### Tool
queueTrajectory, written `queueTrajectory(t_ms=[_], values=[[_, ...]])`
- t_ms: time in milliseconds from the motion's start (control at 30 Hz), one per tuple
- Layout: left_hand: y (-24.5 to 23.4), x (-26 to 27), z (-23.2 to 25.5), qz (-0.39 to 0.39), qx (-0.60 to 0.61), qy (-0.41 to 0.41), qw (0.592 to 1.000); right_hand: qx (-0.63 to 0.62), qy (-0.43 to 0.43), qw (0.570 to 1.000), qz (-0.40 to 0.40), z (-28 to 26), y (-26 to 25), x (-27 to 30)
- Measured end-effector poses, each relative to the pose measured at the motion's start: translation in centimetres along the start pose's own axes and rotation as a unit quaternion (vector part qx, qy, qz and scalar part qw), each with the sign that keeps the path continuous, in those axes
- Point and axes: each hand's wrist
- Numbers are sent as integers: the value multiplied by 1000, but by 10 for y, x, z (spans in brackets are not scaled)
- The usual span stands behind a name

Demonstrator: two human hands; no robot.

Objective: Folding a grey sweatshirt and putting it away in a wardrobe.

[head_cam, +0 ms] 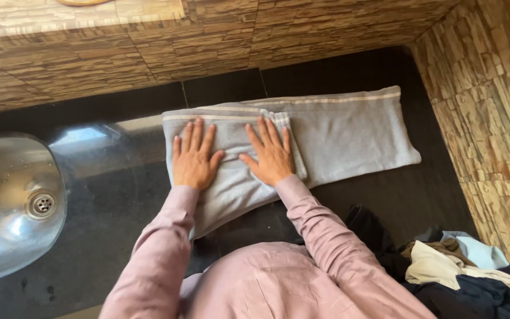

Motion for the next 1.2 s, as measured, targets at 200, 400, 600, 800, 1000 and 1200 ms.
queueTrajectory(t_ms=[200, 400, 600, 800, 1000, 1200], values=[[13, 7, -8, -8, 10, -52, 999, 55, 95, 984, -137, -25, -4, -36], [-7, 65, 6, -22, -5, -71, 997, -42, -90, 995, -19, -39, 30, -38], [-9, 110, -8, 143, 63, -212, 965, -38, -27, 995, -92, -77, 51, -36], [-64, 130, 9, -4, 109, -424, 899, -129, -181, 975, -4, -133, 29, -5], [-55, 158, 7, 42, 213, -436, 873, -124, -160, 975, -88, -155, 24, -3], [-56, 173, 1, 78, 317, -416, 849, -206, -62, 963, -164, -158, 55, -8]])
Point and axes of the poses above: each hand's wrist, its own x-axis away from the middle knuckle, its own y-axis out of the palm, z = x × y, and after that the axes turned 4 degrees about z, right-handed
